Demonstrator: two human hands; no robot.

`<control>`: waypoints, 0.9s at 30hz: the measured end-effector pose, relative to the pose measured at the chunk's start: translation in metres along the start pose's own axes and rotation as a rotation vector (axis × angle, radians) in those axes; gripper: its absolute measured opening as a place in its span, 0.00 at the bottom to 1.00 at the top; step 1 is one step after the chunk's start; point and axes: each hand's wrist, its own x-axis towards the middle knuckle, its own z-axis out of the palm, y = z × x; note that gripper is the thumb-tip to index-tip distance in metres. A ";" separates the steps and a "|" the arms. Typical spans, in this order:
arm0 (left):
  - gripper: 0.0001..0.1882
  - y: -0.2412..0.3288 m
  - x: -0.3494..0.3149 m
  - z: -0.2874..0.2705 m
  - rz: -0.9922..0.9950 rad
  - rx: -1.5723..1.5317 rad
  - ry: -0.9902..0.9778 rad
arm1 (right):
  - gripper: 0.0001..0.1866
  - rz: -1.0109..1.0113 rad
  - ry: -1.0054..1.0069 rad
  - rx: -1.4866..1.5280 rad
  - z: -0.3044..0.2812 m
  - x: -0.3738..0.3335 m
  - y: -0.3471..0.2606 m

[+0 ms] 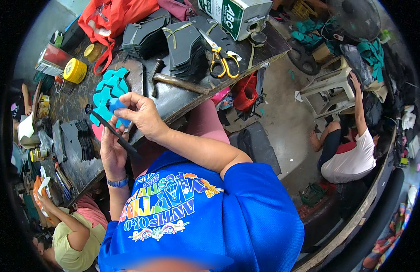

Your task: The person repeatedly picks up dark gray cut pieces from a table and smooths their edges with a small blue tool. They place each piece back on the table after smoothing. The person also briefly picks up and sets down a stack of similar pieces.

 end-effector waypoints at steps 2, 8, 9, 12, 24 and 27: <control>0.22 -0.004 0.005 0.009 0.003 -0.011 -0.019 | 0.09 0.005 0.060 0.018 -0.003 -0.001 -0.005; 0.25 -0.018 0.014 0.018 -0.023 0.173 -0.032 | 0.11 0.027 0.098 0.137 -0.013 -0.003 -0.009; 0.25 -0.021 0.015 0.017 -0.029 0.159 -0.042 | 0.11 0.044 0.104 0.147 -0.013 -0.003 -0.009; 0.23 -0.026 0.015 0.014 -0.039 0.098 -0.077 | 0.11 0.082 0.115 0.182 -0.013 -0.005 -0.007; 0.15 -0.013 0.013 0.009 0.046 0.007 -0.039 | 0.10 -0.166 0.044 -0.398 -0.016 -0.013 -0.039; 0.16 -0.001 0.012 0.002 0.106 -0.018 -0.042 | 0.08 -0.437 0.125 -0.667 -0.047 -0.022 -0.088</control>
